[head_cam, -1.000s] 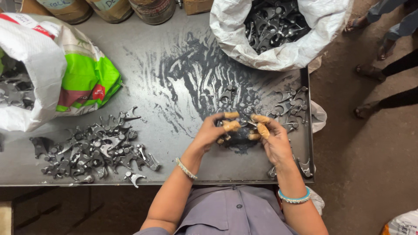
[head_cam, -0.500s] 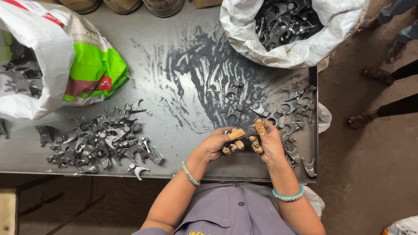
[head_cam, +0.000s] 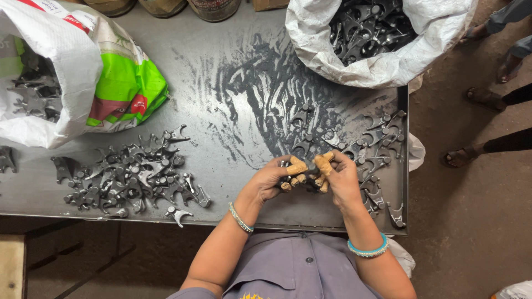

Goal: The person stands at a metal table and rubs grime off small dark metal castings one at a time with their powder-covered fingers, placing cleaned pieces into piles and pushing parts toward sacks on the table. They briefly handle a black glove and a tablet lying on the table.

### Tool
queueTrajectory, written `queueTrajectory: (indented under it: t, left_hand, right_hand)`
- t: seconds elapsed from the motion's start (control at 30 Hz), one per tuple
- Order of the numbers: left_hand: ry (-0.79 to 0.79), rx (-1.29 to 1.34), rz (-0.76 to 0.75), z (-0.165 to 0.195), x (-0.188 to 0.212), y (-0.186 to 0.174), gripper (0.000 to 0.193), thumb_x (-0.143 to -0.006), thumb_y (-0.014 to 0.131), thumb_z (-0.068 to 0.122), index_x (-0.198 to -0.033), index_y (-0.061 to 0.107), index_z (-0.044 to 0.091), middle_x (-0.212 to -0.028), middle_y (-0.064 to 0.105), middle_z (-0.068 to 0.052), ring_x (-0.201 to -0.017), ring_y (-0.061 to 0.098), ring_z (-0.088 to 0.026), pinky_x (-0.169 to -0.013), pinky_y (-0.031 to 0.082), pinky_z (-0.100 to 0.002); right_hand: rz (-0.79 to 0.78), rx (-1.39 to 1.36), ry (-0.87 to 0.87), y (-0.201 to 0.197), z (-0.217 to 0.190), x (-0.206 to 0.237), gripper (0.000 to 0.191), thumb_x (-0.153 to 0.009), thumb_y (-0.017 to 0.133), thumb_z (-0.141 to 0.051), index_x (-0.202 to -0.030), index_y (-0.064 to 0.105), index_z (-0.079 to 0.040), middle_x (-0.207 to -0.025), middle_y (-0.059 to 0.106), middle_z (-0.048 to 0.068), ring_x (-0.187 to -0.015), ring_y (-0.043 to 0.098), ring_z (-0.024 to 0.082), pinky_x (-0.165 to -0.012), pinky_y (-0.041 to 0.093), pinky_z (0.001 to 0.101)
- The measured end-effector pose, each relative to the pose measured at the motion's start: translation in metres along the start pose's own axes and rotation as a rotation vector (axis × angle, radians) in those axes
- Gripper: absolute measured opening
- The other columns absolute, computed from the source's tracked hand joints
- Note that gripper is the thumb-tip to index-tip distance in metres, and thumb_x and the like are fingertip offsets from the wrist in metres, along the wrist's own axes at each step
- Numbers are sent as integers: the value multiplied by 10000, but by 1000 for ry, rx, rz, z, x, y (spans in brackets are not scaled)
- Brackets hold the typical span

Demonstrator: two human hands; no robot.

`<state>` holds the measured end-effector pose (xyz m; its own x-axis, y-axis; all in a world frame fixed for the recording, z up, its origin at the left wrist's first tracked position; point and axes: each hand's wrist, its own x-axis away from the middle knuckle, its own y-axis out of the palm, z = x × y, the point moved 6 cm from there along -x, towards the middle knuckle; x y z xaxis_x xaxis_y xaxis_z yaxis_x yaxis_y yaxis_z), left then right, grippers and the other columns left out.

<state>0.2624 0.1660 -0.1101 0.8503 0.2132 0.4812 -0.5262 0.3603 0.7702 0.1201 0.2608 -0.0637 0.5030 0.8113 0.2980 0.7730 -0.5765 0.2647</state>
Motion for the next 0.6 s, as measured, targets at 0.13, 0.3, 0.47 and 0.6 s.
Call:
queueTrajectory:
  t: [0.13,0.3,0.47,0.6]
  left_hand:
    - [19,-157,100,1,1,1,263,-883,748,33,-1127,652,2,-902,729,-148,-694,741,-159,-544,607,-237]
    - [378,-768,250,42,4,30,278,-821,870,206,-1016,763,38,-946,784,-63,-787,726,-181,-632,543,-291]
    - [536,-1410,695,90,11,59,481,-697,921,358,-1066,741,106,-894,761,-129,-873,733,-344,-768,557,-449]
    - [423,-1600,703,95,2,75,554,-636,939,394,-1052,731,94,-942,750,-168,-915,709,-390,-778,544,-485]
  right_hand:
    - [-101,64,-139,6,-12,13,215,-880,784,-54,-1059,670,-21,-934,715,31,-797,679,59,-674,568,196]
    - [193,244,-34,-57,-31,43,193,-839,796,-49,-984,680,5,-792,683,83,-561,625,111,-421,508,245]
    - [629,256,-179,-211,-64,128,151,-953,762,-47,-1044,648,-6,-852,679,74,-631,632,109,-472,485,242]
    - [949,402,-22,-322,-38,213,199,-969,779,-51,-1057,607,-4,-882,672,87,-622,614,127,-447,427,273]
